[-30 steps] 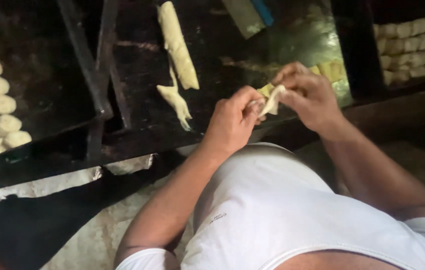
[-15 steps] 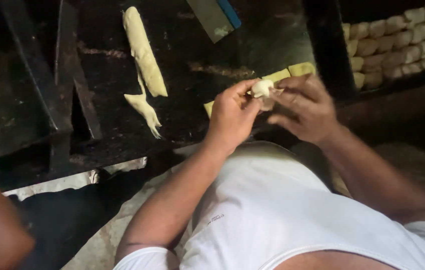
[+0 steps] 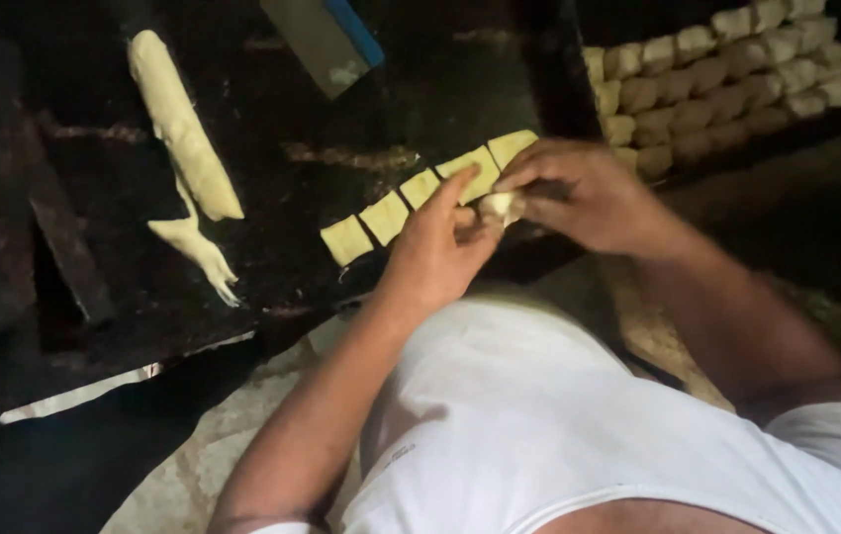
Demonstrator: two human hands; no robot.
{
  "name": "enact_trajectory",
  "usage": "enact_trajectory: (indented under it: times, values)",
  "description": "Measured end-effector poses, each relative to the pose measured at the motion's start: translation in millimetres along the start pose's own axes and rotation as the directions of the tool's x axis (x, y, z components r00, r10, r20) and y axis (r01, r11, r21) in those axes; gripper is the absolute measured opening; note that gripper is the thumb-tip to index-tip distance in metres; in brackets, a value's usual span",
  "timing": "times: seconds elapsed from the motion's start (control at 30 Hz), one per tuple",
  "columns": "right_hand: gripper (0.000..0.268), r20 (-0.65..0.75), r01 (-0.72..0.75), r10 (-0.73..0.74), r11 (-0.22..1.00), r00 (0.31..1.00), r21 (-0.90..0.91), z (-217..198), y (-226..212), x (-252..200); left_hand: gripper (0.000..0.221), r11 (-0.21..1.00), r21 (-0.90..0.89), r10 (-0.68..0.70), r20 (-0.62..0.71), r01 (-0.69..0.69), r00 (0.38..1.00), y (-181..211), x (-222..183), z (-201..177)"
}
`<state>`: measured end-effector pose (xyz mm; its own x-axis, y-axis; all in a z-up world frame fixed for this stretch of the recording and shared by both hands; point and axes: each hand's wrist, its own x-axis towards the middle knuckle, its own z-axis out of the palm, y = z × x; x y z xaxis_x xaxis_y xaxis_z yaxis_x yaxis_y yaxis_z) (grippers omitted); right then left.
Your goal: Manually shaping and cutting dough pieces on a bakery work table.
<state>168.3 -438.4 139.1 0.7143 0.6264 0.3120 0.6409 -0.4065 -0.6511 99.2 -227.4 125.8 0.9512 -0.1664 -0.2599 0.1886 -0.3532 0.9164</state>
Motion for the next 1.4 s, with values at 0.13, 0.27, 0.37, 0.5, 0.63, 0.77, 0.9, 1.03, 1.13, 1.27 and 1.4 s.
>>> enact_trajectory:
  times: [0.13,0.27,0.37,0.5,0.63,0.77,0.9,1.03,1.13,1.27,1.4]
  values:
    - [0.009,-0.149,-0.231,0.276,0.936,0.949,0.266,-42,101,-9,0.069,0.955,-0.264,0.117,-0.080,-0.134,0.990,-20,-1,3]
    - [0.011,-0.098,-0.242,0.244,0.970,0.965,0.025,-65,170,9,0.049,0.968,-0.231,0.053,-0.195,-0.098,0.979,-54,-10,-7]
    - [0.016,-0.049,-0.207,0.202,0.919,0.978,-0.336,-77,195,20,0.039,0.930,-0.346,0.018,-0.290,-0.123,0.957,-68,-21,-18]
    - [0.019,-0.039,-0.244,0.253,0.866,0.967,-0.436,-75,198,34,0.027,0.960,-0.263,-0.043,-0.464,-0.091,0.885,-78,-40,-38]
    - [0.023,0.054,-0.220,0.264,0.884,0.963,-0.412,-58,230,44,0.027,0.951,-0.284,-0.057,-0.552,-0.124,0.832,-98,-56,-48]
    - [0.022,0.066,-0.209,0.247,0.913,0.967,-0.351,-66,218,46,0.023,0.950,-0.284,-0.070,-0.599,-0.129,0.798,-98,-69,-63]
    - [0.027,0.159,-0.214,0.336,0.833,0.928,-0.510,-67,238,39,0.025,0.997,-0.072,-0.079,-0.684,0.040,0.725,-110,-77,-78]
    - [0.019,0.196,-0.219,0.408,0.767,0.892,-0.604,-52,206,55,0.030,0.877,0.469,0.238,-0.610,0.102,0.756,-128,-67,-90]
    - [0.018,0.156,-0.101,0.197,0.875,0.968,-0.473,-37,171,55,0.042,0.818,0.574,0.294,-0.479,0.042,0.827,-114,-46,-87]
    - [0.019,0.087,0.051,-0.023,0.939,0.996,-0.340,-10,97,59,0.044,0.826,0.560,0.238,-0.439,0.056,0.866,-115,-44,-64]
    - [0.027,0.106,-0.108,0.153,0.933,0.983,-0.344,77,26,73,0.023,0.768,0.591,0.517,-0.341,-0.248,0.785,-136,-68,-73]
